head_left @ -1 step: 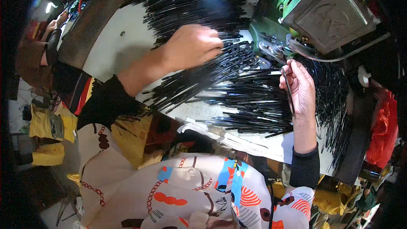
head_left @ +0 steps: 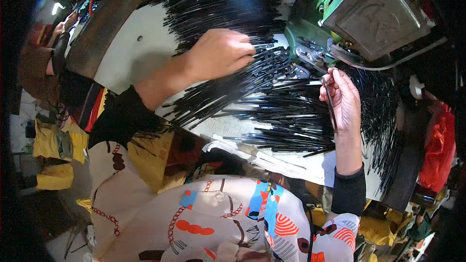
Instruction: The person assembles parts by inserting black rods into an assembly machine and attaching connectors to them by hand.
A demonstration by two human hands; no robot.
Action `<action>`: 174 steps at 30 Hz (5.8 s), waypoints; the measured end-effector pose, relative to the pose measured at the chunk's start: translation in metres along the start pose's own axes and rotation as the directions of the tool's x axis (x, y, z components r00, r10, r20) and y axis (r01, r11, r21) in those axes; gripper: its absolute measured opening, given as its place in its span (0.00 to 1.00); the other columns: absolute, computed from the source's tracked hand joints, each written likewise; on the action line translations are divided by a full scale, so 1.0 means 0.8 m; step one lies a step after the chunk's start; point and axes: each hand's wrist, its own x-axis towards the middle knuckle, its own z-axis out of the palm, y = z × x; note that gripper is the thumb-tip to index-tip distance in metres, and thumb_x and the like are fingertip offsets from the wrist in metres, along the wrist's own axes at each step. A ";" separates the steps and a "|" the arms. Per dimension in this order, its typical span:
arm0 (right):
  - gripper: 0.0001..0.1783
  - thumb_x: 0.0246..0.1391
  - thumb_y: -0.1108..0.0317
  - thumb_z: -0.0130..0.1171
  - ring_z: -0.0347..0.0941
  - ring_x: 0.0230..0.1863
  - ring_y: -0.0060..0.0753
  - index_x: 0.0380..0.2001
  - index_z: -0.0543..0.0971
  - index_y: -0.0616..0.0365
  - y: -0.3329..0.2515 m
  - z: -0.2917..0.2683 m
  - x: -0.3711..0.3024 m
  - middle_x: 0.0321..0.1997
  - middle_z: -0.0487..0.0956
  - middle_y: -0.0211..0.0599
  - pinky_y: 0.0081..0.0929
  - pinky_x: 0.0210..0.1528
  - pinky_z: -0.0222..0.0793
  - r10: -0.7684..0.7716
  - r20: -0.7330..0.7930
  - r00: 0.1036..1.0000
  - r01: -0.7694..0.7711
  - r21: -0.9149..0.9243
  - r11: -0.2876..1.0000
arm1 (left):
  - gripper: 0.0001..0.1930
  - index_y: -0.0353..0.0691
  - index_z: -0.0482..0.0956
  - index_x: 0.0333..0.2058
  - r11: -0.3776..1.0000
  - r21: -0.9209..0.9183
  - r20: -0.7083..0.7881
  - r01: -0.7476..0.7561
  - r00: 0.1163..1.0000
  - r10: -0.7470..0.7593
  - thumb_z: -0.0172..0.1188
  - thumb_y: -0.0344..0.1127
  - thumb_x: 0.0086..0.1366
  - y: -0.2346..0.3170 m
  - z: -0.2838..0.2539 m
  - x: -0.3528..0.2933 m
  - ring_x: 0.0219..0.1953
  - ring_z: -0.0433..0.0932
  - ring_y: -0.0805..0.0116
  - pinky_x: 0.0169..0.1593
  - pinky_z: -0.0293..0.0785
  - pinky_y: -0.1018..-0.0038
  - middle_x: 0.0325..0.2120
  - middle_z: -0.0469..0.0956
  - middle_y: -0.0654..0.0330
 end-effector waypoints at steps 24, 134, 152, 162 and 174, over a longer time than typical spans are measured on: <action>0.11 0.58 0.64 0.51 0.73 0.23 0.24 0.36 0.74 0.60 0.002 -0.001 0.001 0.29 0.77 0.33 0.21 0.26 0.70 0.003 0.000 1.000 -0.003 -0.005 1.000 | 0.07 0.38 0.73 0.24 0.968 0.159 0.158 0.196 0.963 -0.221 0.52 0.35 0.57 0.012 0.003 0.024 0.29 0.76 0.57 0.31 0.73 0.64 0.23 0.74 0.55; 0.10 0.57 0.70 0.50 0.75 0.24 0.25 0.40 0.72 0.64 -0.021 -0.017 0.015 0.33 0.78 0.44 0.20 0.26 0.76 -0.088 -0.033 0.996 0.089 0.052 0.995 | 0.15 0.38 0.75 0.25 0.142 -0.810 0.493 0.569 0.792 -0.361 0.59 0.46 0.60 0.020 0.033 0.108 0.12 0.62 0.82 0.16 0.54 0.83 0.11 0.67 0.69; 0.11 0.56 0.70 0.51 0.76 0.24 0.26 0.40 0.72 0.65 -0.018 -0.025 0.022 0.32 0.78 0.44 0.21 0.26 0.77 -0.050 -0.052 0.997 0.054 0.076 0.996 | 0.16 0.34 0.78 0.29 0.084 -0.801 0.540 0.593 0.775 -0.329 0.59 0.45 0.59 0.021 0.031 0.112 0.10 0.57 0.83 0.15 0.50 0.83 0.08 0.60 0.71; 0.10 0.57 0.69 0.49 0.76 0.26 0.27 0.40 0.72 0.63 -0.013 -0.034 0.027 0.32 0.78 0.44 0.22 0.26 0.77 -0.033 -0.046 0.998 0.037 0.095 0.995 | 0.18 0.33 0.79 0.30 0.102 -0.810 0.514 0.577 0.783 -0.351 0.60 0.46 0.58 0.025 0.030 0.115 0.08 0.56 0.83 0.14 0.49 0.82 0.07 0.59 0.73; 0.10 0.48 0.71 0.60 0.73 0.33 0.21 0.35 0.78 0.61 -0.021 0.013 0.002 0.34 0.79 0.34 0.20 0.37 0.68 -0.286 0.100 0.953 0.272 -0.698 0.662 | 0.17 0.32 0.79 0.30 0.177 -0.727 0.629 0.663 0.747 -0.214 0.60 0.44 0.59 0.027 0.015 0.097 0.09 0.53 0.85 0.13 0.48 0.82 0.07 0.58 0.73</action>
